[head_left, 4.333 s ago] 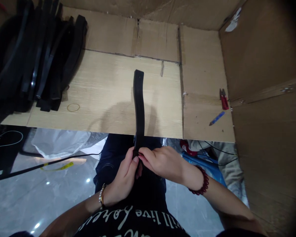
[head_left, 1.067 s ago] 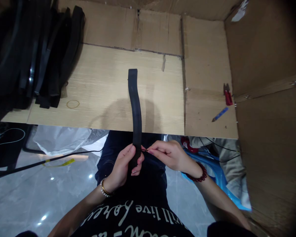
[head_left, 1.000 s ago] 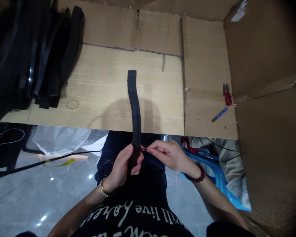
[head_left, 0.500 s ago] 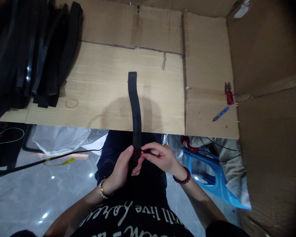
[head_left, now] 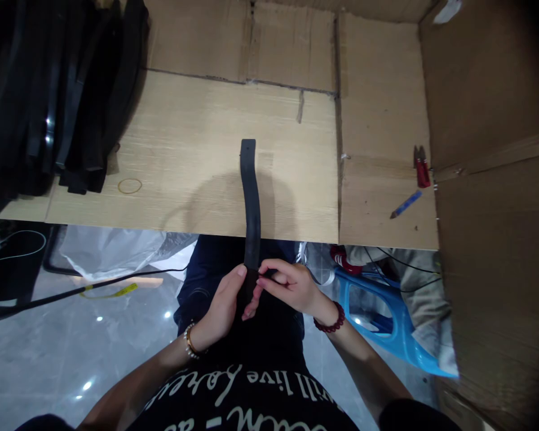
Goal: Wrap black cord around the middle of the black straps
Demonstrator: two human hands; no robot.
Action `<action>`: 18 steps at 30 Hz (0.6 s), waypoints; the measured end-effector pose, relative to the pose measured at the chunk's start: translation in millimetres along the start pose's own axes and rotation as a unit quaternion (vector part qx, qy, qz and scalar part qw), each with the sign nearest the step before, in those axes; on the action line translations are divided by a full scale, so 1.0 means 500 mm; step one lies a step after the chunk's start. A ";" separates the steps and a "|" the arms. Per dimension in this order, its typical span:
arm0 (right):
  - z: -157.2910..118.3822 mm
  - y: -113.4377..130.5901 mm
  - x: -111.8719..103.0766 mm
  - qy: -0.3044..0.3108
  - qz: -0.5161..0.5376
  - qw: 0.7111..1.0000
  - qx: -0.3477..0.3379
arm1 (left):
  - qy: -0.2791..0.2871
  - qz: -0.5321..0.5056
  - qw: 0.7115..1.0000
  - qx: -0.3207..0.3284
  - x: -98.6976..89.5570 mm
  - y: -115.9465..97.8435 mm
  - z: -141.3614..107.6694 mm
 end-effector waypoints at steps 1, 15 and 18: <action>-0.001 -0.002 0.000 -0.002 0.003 1.000 0.001 | 0.000 0.000 1.000 0.002 0.001 -0.001 0.000; -0.005 -0.001 -0.006 -0.009 0.123 0.992 0.018 | 0.033 -0.011 0.999 0.028 0.005 -0.008 -0.013; -0.004 0.008 -0.008 -0.015 0.082 0.996 -0.010 | 0.033 -0.006 0.999 0.038 0.005 -0.011 -0.012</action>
Point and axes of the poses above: each hand's wrist, its own z-axis towards the middle knuckle, its own x-axis out of the palm, y = z × x, the point moved 8 cm from there along z, towards the middle knuckle, and after that the axes turned 7 degrees about -y, right-handed, at the moved point
